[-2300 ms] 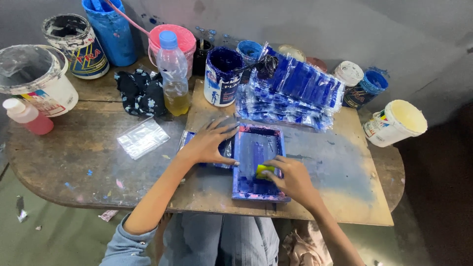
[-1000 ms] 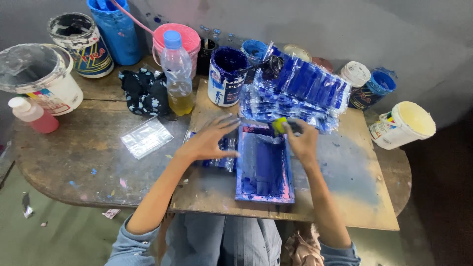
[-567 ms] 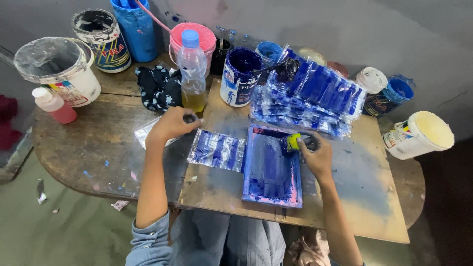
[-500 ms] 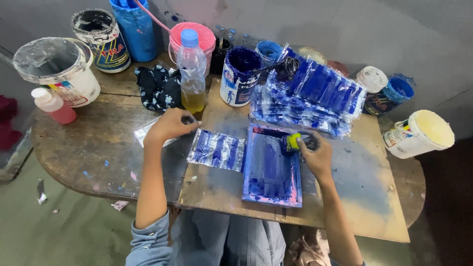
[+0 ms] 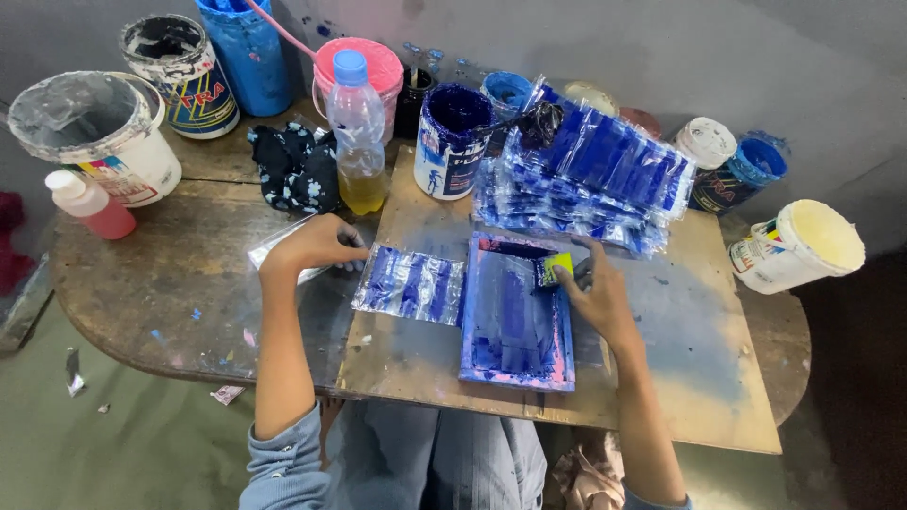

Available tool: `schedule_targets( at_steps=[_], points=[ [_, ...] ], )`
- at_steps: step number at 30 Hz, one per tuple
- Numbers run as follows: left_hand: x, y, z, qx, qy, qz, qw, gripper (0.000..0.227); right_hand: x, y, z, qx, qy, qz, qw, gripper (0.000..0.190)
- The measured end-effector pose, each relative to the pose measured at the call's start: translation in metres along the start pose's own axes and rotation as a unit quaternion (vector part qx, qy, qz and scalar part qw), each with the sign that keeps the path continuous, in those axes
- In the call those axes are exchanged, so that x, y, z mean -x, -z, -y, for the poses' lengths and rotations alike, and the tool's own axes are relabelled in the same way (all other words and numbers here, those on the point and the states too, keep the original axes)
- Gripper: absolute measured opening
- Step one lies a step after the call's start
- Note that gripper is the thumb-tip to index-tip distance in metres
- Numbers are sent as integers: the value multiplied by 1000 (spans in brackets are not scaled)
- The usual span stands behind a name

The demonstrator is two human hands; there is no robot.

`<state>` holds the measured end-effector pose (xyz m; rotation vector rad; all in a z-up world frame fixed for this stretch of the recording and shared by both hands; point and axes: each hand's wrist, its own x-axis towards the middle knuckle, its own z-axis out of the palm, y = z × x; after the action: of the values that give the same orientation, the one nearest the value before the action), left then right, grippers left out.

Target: The person uses a yellow sponge to apply blue paint to a rectangular plastic tray. They wipe the table surface with a dark cloth and handle several clear plastic bags, placing them on the table and moving them aside.

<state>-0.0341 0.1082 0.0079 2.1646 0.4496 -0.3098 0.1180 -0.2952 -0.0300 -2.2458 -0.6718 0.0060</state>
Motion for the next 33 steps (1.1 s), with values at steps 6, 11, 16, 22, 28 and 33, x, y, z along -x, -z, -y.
schedule_targets(
  at_steps=[6, 11, 16, 22, 28, 33],
  points=[
    [0, -1, 6, 9, 7, 6, 1000, 43, 6, 18, 13, 37, -37, 141, 989, 80],
    [-4, -4, 10, -6, 3, 2, 1000, 44, 2, 17, -11, 28, -42, 162, 985, 69],
    [-10, -4, 17, -23, -5, 7, 1000, 41, 1, 12, -22, 22, -32, 168, 985, 51],
    [-12, -6, 20, -37, -15, 8, 999, 35, 2, 13, -22, 18, -44, 166, 985, 47],
    [-7, -5, 12, -46, -17, 6, 999, 33, 1, 17, -12, -9, -58, 178, 982, 45],
    [-10, -5, 14, -34, -17, 8, 999, 32, -2, 16, -22, -2, -56, 180, 982, 45]
  ],
)
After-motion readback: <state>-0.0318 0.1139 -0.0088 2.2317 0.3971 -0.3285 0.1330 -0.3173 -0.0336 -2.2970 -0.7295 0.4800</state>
